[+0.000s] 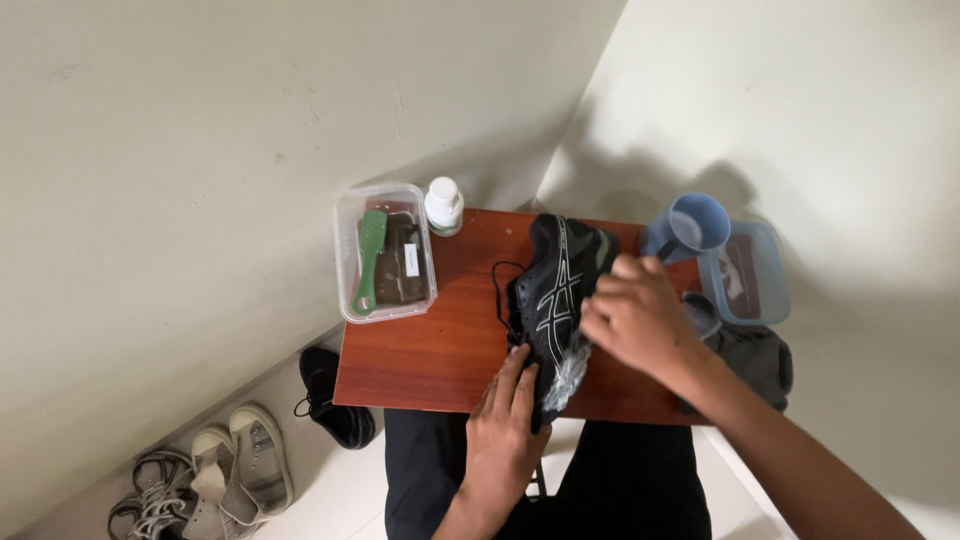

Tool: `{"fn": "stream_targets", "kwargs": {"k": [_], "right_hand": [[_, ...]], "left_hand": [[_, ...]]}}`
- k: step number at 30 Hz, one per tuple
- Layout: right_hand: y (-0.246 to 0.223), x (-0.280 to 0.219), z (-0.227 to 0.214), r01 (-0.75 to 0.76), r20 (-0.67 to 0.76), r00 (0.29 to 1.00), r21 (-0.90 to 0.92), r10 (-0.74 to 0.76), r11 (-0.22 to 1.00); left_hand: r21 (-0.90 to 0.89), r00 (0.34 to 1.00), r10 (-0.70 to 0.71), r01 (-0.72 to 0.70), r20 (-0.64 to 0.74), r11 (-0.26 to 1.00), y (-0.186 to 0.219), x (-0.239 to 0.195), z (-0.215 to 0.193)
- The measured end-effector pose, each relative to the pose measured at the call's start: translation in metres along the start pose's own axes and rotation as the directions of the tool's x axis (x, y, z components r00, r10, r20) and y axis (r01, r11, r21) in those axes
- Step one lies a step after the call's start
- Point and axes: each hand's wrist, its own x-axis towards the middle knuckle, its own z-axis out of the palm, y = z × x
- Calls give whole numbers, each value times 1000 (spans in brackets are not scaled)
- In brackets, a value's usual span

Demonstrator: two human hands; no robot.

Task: The person cleans a black athletic shoe placed on a small wooden table. They use a brush to scrub the shoe's surface and then wipe it with a cloth. The person also dips the brush into a blue cup of water during the process.

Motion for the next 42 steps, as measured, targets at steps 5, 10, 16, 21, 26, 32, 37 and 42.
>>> {"fn": "stream_targets", "kwargs": {"k": [5,10,16,21,26,32,37,42], "right_hand": [[-8,-8,4,-68,-63,995,202,82,977],[0,-16,26,-140,-140,976,173,165,975],[-22,-10,22,1,-208,975,373,83,928],[-13,-13,29,-192,-176,958,188,226,963],[-22,-14,20,-160,-236,953,136,189,978],[-45,-18,9,-126,-292,942,148,165,981],[-23,-23,22,-183,-292,931,148,219,972],[-61,-20,-12,25,-329,944,27,-14,999]], "left_hand": [[19,999,-33,33,-30,999,-3,1,4],[4,994,-112,112,4,994,-6,-3,3],[-19,971,-216,219,102,976,-10,0,0],[7,972,-210,211,109,977,-10,-1,2],[-21,973,-213,216,85,976,-7,1,1],[-46,971,-223,227,82,973,-10,2,-1],[-18,981,-189,190,43,982,-7,-6,1],[-3,980,-194,194,43,981,-7,2,-3]]}}
